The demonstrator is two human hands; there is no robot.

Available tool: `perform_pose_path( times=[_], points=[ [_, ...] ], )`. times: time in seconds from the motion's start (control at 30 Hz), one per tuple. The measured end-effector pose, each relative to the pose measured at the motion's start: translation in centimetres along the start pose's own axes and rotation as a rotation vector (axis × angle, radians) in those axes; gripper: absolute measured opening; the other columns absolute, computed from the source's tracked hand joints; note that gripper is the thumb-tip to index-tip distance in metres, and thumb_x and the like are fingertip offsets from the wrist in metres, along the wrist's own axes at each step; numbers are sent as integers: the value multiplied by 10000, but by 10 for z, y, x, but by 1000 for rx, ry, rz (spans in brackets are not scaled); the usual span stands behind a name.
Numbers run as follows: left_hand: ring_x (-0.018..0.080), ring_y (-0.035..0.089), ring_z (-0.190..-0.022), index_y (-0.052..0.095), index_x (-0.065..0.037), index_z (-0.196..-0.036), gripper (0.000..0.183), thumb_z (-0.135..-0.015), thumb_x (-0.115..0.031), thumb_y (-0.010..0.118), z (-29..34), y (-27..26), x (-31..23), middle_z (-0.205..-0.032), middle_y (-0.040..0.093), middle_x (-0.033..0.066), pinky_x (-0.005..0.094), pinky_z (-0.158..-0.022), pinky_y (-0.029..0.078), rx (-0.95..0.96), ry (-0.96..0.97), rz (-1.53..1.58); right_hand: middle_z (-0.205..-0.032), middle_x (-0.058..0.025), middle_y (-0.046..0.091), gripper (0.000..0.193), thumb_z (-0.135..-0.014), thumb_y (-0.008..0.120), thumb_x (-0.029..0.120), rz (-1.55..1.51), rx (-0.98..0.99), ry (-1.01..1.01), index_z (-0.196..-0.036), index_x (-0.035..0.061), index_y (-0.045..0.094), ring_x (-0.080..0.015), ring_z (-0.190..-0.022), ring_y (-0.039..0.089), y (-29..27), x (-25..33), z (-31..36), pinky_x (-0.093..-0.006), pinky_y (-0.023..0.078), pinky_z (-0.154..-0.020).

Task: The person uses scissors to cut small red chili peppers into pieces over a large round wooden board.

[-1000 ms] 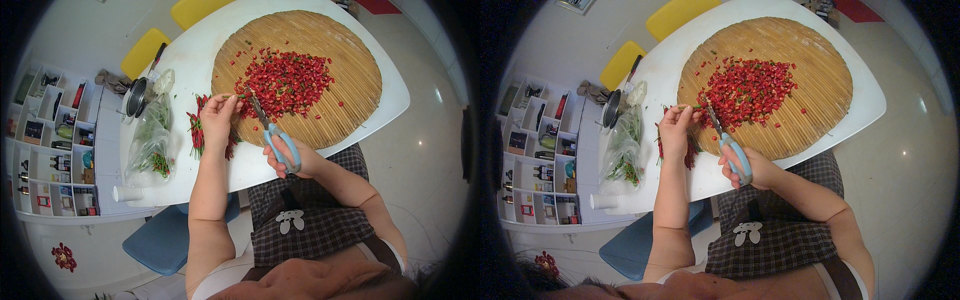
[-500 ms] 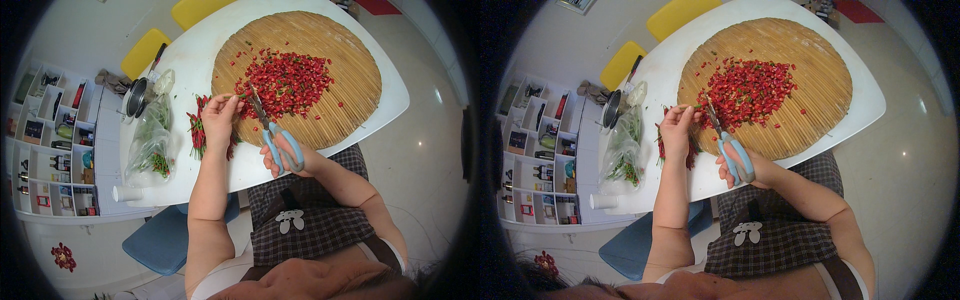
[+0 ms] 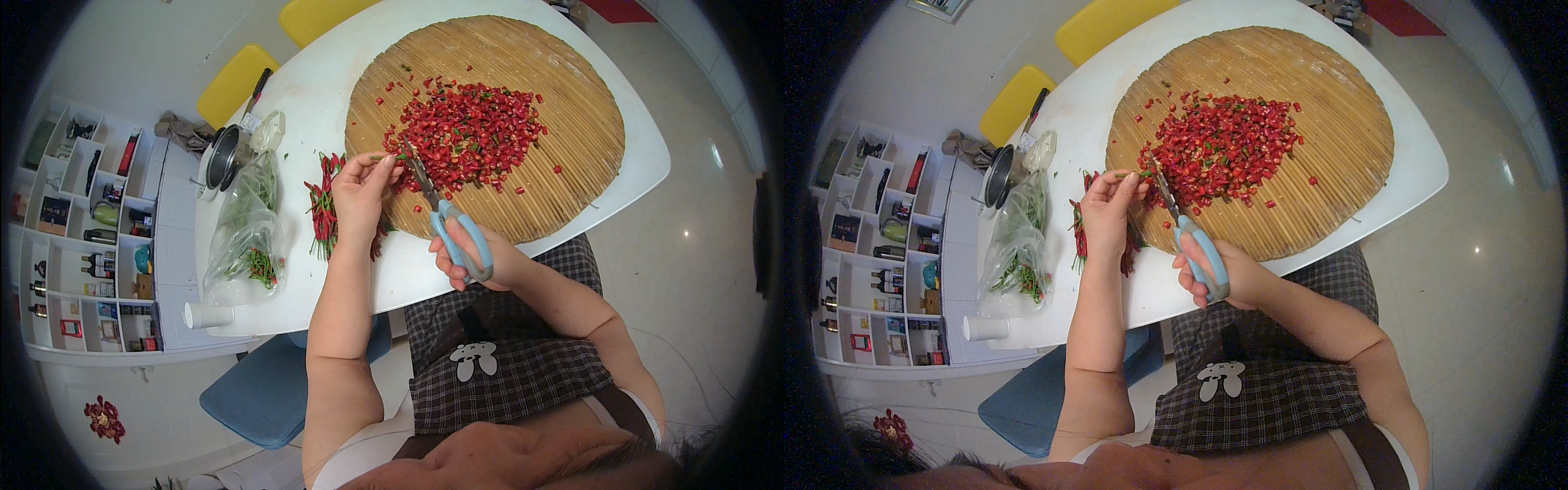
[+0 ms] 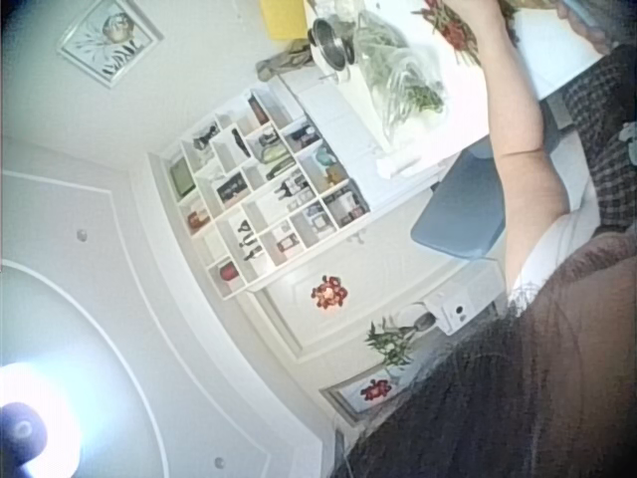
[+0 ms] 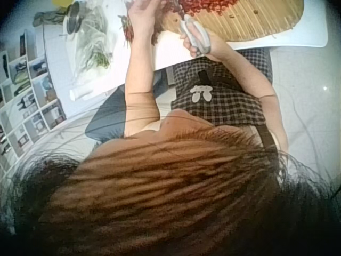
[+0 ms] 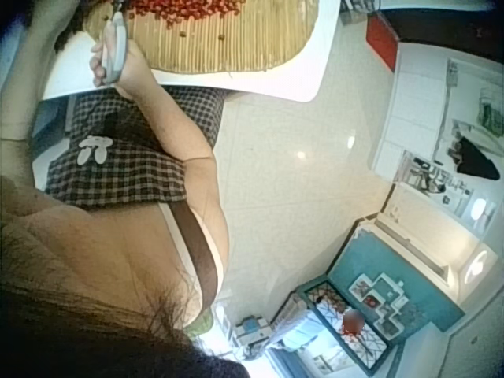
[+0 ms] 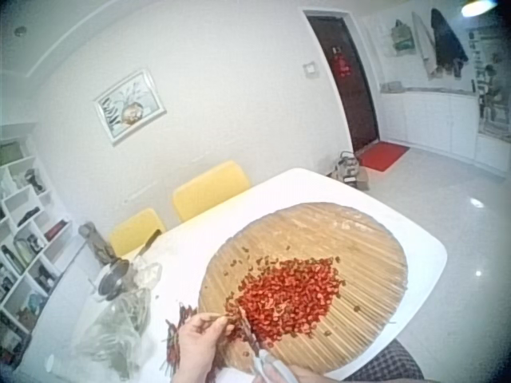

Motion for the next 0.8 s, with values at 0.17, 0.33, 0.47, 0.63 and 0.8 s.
perform_pose_path(
  times=[0.17,0.33,0.47,0.63,0.8],
  points=[
    [108,621,-736,588,11,-929,107,-833,-33,602,1,0,-1,-835,636,67,204,-673,507,-16,13,5,-693,-57,481,459,-951,301,428,68,28,9,-995,3,469,-100,-558,469,-1,1,0,-259,444,-500],
    [107,620,-736,590,9,-928,103,-833,-31,601,1,0,0,-833,636,66,201,-674,505,-50,40,14,-746,-80,518,477,-942,321,440,-51,12,-15,-1028,-10,455,-117,-582,525,-4,-5,-3,-278,477,-562],
    [106,620,-736,590,9,-926,101,-833,-30,601,1,0,-1,-830,636,65,199,-672,505,-19,56,11,-766,-97,550,474,-926,376,453,-81,26,-2,-1020,-5,452,-127,-564,561,-5,-6,-5,-276,490,-575],
    [107,622,-746,591,16,-929,107,-832,-29,602,4,2,-5,-833,638,65,202,-671,503,-18,41,-34,-792,-97,547,459,-937,350,434,-35,60,-3,-1038,-3,451,-121,-596,559,-9,-7,-5,-277,486,-591],
    [108,623,-752,595,23,-929,109,-832,-27,601,5,4,-1,-842,639,68,204,-674,502,15,93,-57,-796,-85,524,478,-950,292,430,24,72,-10,-1069,-6,448,-106,-630,530,-5,-4,-3,-265,472,-599]
  ],
)
Point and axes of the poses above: each hand's wrist, its own z-axis away from the middle knuckle, its own y-axis out of the palm, x = y × z, the point moved 1 cm from there along -z, towards the middle knuckle
